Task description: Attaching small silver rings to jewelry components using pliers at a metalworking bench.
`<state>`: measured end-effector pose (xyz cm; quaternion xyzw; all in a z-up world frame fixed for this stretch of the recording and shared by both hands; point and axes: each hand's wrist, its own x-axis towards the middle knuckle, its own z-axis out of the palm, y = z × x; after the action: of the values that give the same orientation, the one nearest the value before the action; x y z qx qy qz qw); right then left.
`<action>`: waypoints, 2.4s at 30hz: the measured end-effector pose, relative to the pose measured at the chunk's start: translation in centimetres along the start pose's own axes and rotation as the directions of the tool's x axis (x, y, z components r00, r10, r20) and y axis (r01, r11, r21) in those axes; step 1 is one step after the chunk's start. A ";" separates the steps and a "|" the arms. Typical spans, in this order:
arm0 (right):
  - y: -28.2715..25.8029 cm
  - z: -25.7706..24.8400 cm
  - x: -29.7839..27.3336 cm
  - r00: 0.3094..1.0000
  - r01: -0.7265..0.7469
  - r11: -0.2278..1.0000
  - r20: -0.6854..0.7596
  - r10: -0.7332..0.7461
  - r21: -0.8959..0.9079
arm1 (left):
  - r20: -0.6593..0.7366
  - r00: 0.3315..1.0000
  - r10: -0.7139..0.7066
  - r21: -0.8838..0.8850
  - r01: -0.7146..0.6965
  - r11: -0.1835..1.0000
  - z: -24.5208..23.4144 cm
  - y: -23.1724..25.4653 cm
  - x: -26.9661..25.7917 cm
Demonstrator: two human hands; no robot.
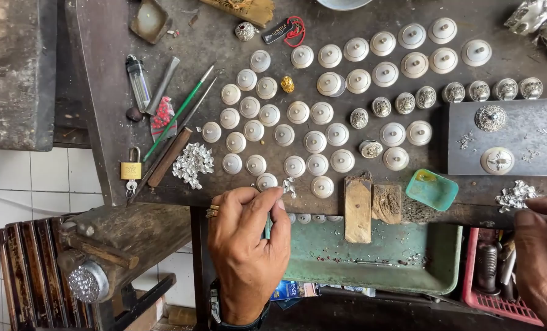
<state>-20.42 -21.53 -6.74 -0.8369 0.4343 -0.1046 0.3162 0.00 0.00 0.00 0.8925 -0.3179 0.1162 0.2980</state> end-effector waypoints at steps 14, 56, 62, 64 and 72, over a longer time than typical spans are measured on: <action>-4.3 -1.3 -0.5 0.994 -0.108 0.994 0.003 0.108 0.031 | -0.013 0.999 0.050 0.071 -0.049 0.996 0.8 -0.4 -0.2; -8.5 -0.4 -4.0 0.636 0.765 0.592 -0.150 -0.757 0.253 | 0.599 0.801 -0.006 -0.784 0.588 0.201 2.3 6.0 -5.7; -8.6 -0.6 -3.7 0.649 0.740 0.583 -0.129 -0.749 0.337 | 0.567 0.823 0.042 -0.788 0.527 0.318 2.1 6.0 -5.2; -8.6 -0.6 -3.6 0.632 0.749 0.564 -0.123 -0.765 0.348 | 0.571 0.819 0.050 -0.783 0.525 0.334 2.0 6.0 -4.9; -8.4 -0.1 -3.5 0.601 0.745 0.509 -0.101 -0.793 0.431 | 0.509 0.859 0.064 -0.776 0.425 0.466 2.1 5.7 -4.8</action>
<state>-17.07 -15.25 -1.09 -0.8542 -0.0350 -0.2809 0.4361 -7.34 -2.41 -0.93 0.6456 -0.2940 -0.3139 0.6310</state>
